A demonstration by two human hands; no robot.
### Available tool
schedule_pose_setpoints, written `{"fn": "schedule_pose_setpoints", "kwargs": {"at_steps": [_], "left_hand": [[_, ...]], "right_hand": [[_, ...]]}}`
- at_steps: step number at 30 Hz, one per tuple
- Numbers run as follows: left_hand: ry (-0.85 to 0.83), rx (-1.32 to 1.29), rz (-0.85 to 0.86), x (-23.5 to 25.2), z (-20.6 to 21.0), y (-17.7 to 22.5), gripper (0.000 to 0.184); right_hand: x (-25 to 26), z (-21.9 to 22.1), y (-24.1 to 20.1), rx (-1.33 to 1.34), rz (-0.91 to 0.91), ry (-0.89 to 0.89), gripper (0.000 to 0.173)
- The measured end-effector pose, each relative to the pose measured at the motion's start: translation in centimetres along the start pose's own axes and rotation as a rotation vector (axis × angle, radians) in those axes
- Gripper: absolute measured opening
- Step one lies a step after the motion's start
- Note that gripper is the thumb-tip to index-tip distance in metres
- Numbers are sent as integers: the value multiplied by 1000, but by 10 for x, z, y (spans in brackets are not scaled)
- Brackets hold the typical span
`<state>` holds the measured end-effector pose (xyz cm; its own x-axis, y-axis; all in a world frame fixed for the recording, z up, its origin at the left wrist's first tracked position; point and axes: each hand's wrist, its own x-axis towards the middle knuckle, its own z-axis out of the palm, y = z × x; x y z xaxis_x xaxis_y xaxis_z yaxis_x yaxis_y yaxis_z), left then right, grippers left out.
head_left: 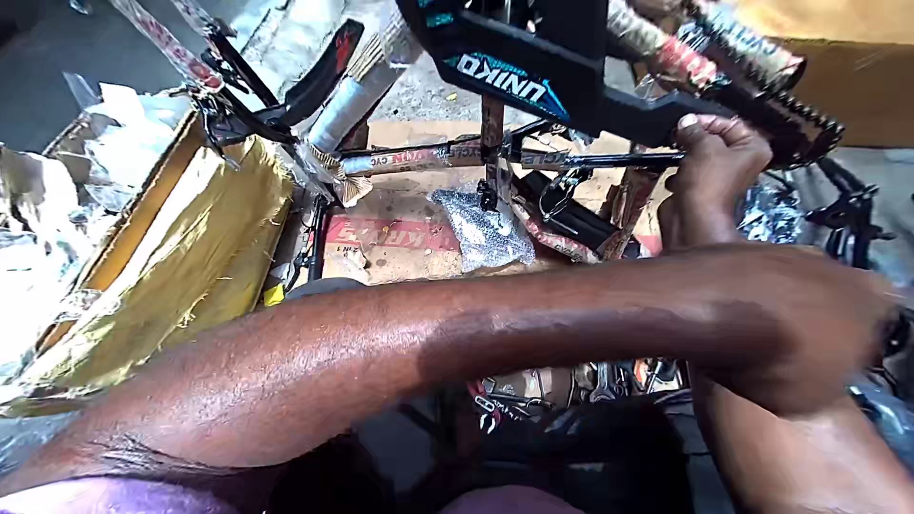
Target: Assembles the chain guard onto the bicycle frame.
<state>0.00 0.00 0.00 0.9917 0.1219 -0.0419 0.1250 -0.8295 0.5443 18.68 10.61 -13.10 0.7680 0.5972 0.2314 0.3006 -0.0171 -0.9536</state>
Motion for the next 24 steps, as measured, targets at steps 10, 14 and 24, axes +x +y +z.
{"fn": "schedule_pose_setpoints", "kwargs": {"at_steps": [10,14,24], "left_hand": [[566,554,-187,57,-41,-178,55],[663,644,-59,73,-22,-200,49],[584,670,-70,82,-14,-214,56]], "right_hand": [[-12,5,-6,144,62,58,11],[-15,7,-5,241,86,69,5],[-20,7,-11,468,294,33,5]]}}
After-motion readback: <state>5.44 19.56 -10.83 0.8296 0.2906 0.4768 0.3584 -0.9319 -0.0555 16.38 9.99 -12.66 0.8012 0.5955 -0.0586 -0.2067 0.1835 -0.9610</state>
